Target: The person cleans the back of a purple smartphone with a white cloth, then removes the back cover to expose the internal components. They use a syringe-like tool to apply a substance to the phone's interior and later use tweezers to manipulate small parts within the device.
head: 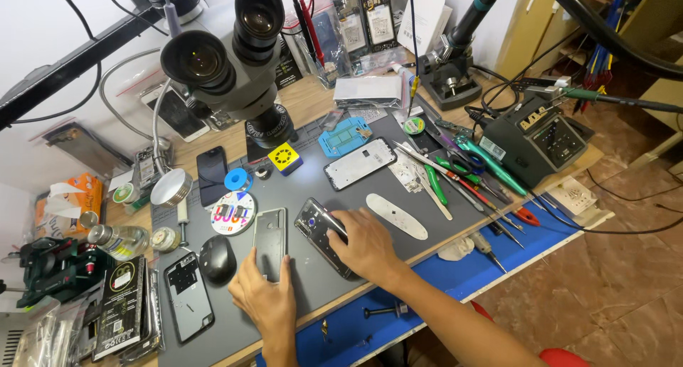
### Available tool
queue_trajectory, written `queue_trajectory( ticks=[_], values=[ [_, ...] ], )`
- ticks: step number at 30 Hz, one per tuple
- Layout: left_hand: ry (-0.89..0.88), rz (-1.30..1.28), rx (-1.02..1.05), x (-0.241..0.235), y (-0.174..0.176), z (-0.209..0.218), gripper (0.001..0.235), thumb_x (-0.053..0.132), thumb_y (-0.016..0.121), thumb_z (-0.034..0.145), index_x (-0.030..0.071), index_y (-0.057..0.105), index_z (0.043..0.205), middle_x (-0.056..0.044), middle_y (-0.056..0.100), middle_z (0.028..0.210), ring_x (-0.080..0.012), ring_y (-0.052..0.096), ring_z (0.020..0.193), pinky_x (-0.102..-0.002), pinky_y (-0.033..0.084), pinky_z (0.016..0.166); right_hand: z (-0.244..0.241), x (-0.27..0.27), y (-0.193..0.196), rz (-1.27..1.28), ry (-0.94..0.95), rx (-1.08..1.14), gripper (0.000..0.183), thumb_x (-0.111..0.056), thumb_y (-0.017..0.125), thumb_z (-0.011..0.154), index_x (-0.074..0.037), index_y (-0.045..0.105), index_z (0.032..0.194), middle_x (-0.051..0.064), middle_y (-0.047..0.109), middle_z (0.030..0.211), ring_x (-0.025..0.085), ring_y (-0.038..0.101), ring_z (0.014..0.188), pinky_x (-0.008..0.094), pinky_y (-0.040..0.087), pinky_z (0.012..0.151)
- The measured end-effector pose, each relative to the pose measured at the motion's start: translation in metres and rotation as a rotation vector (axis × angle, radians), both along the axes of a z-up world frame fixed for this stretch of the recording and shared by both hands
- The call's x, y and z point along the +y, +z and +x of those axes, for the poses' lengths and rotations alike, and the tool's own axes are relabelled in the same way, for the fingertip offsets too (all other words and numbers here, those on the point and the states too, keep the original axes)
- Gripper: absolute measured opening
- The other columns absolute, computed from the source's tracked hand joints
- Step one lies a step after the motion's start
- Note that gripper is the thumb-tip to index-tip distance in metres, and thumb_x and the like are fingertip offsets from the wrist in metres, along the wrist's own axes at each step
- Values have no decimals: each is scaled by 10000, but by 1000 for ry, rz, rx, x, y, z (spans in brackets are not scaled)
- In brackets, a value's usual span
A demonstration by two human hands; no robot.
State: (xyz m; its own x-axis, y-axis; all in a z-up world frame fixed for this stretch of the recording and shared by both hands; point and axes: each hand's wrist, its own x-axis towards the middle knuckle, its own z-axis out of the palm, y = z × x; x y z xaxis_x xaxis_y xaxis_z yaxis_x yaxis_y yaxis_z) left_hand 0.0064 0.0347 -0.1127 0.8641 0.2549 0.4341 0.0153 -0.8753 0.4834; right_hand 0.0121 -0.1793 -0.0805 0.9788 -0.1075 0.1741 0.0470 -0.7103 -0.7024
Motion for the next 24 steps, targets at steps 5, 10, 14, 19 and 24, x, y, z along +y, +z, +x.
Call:
queue_trajectory(
  ticks=[5, 10, 14, 19, 24],
  values=[
    [-21, 20, -55, -9, 5, 12, 650, 470, 704, 946, 66, 617, 1448, -176, 526, 1508, -399, 410, 1344, -587, 364, 1109, 4, -8, -27, -95, -48, -262, 400, -364, 711, 953, -75, 757, 1226, 91, 574, 1015, 311, 526, 960, 459, 530, 835],
    [-80, -19, -81, -9, 15, -5, 566, 377, 705, 969, 30, 638, 1411, -204, 534, 1483, -403, 410, 1358, -581, 373, 1126, -3, -7, -17, -74, 0, -264, 512, -448, 668, 988, -61, 684, 1322, 105, 590, 1057, 326, 540, 973, 479, 482, 923],
    [-139, -46, -170, -5, 13, -6, 512, 311, 718, 973, -4, 650, 1371, -232, 542, 1448, -409, 430, 1373, -555, 368, 1163, -10, -8, -9, 8, 21, -253, 470, -442, 641, 994, -66, 707, 1268, 91, 633, 1122, 311, 562, 1037, 459, 486, 945],
    [-200, -29, -175, -2, 7, -7, 521, 348, 779, 950, 64, 655, 1369, -216, 536, 1431, -469, 411, 1420, -610, 268, 1205, -14, -12, -9, 68, -11, -410, 242, -256, 718, 960, -83, 770, 1120, 73, 650, 932, 294, 647, 915, 413, 545, 829],
    [-300, 20, -214, -2, 14, -17, 426, 262, 771, 942, 109, 687, 1331, -195, 545, 1430, -486, 410, 1437, -629, 236, 1225, -57, -14, -2, 330, -59, -567, 123, -136, 690, 1014, -117, 793, 1078, 26, 690, 884, 186, 657, 870, 310, 555, 827]
  ],
)
